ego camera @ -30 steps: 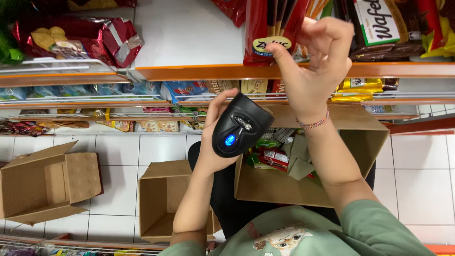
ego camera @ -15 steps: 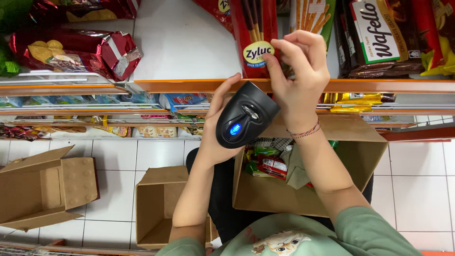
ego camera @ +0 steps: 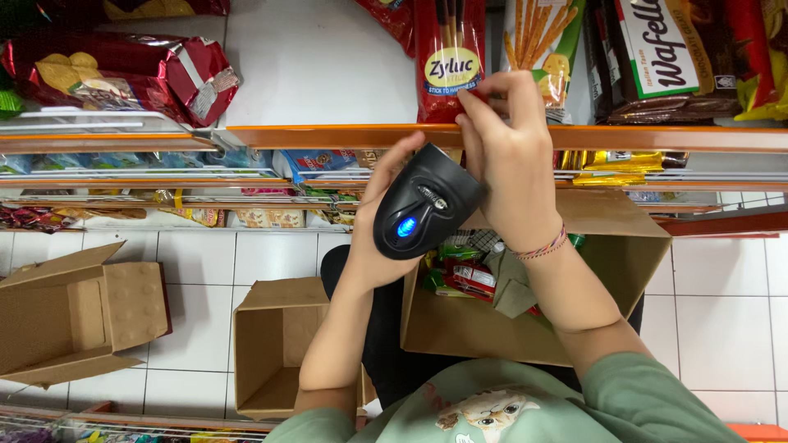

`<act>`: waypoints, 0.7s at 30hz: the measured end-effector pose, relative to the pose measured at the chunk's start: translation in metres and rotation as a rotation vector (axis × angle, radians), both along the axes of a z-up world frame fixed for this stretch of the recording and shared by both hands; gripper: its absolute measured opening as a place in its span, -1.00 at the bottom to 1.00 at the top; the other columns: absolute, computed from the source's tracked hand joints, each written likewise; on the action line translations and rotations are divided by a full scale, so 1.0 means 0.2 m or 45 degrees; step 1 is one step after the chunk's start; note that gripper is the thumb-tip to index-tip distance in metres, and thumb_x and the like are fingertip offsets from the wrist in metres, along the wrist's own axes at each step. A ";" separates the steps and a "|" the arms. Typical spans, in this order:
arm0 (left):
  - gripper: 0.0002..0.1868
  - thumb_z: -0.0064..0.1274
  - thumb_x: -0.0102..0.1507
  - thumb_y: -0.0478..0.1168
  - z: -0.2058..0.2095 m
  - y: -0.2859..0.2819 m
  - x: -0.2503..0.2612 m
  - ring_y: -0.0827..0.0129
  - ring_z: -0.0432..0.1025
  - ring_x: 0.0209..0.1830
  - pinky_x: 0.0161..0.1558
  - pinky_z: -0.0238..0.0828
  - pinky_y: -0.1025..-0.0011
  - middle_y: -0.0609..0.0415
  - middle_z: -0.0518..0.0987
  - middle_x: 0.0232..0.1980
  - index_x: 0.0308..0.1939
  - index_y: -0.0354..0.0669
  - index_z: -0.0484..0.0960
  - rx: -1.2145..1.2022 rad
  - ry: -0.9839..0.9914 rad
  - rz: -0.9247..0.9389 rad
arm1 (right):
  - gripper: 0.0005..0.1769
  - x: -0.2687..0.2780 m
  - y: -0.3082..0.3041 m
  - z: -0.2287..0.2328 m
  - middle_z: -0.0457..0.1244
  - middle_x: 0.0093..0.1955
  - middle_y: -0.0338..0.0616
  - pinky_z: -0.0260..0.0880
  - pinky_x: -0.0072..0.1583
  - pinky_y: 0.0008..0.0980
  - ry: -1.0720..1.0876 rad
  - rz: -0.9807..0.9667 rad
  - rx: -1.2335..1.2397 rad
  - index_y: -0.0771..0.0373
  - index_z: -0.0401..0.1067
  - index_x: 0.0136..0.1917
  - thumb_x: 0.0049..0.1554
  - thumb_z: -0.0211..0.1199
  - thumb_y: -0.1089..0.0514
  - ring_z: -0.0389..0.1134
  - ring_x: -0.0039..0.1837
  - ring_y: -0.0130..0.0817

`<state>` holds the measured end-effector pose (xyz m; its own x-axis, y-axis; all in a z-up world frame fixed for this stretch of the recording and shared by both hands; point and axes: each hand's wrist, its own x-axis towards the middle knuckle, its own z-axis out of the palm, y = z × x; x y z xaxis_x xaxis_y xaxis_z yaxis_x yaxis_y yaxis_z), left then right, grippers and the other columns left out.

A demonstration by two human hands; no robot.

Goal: The person sits on the floor in a store aisle and restocks shelves with various snack items. They take packaged snacks from a cardboard box on their lap, scan the barcodes with a handheld scanner, wipe the packages with a cloth, and place them on the shelf.

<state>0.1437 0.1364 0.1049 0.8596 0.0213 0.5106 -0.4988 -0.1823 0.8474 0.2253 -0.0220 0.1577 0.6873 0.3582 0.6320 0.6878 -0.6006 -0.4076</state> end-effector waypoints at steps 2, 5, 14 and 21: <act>-0.33 0.32 0.10 -0.34 -0.03 -0.02 -0.07 0.25 0.38 0.34 0.37 0.31 0.34 -0.13 0.35 0.44 0.27 -0.38 0.43 -0.179 0.156 -0.052 | -0.74 -0.04 -0.02 0.02 0.22 0.18 0.00 0.39 0.26 -0.20 -0.024 0.013 -0.032 0.42 0.51 0.19 0.23 0.39 0.44 0.32 0.22 -0.04; -0.37 0.37 0.15 -0.36 -0.16 -0.07 -0.20 0.25 0.49 0.17 0.29 0.42 0.30 -0.11 0.57 0.22 0.27 -0.39 0.49 -0.339 0.368 -0.164 | -0.71 -0.11 -0.06 -0.01 0.24 0.19 -0.03 0.37 0.22 -0.22 -0.060 0.086 0.032 0.33 0.52 0.18 0.18 0.43 0.42 0.31 0.20 -0.04; -0.41 0.25 0.19 -0.44 -0.60 -0.31 -0.58 0.31 0.54 -0.07 0.01 0.53 0.30 -0.02 0.62 -0.04 0.31 -0.30 0.46 -1.131 0.942 -0.473 | -0.64 -0.41 -0.42 -0.50 0.28 0.11 -0.08 0.40 0.11 -0.25 0.346 0.173 0.101 0.23 0.53 0.13 0.07 0.41 0.45 0.36 0.09 -0.16; -0.58 0.25 0.21 -0.44 -1.01 -0.49 -0.81 0.28 0.55 -0.23 -0.13 0.52 0.28 -0.02 0.62 -0.19 0.14 -0.36 0.53 -1.160 1.183 -0.147 | -0.65 -0.61 -0.72 -0.96 0.27 0.15 0.02 0.43 0.15 -0.19 0.664 0.121 -0.060 0.30 0.51 0.14 0.07 0.36 0.39 0.37 0.16 -0.01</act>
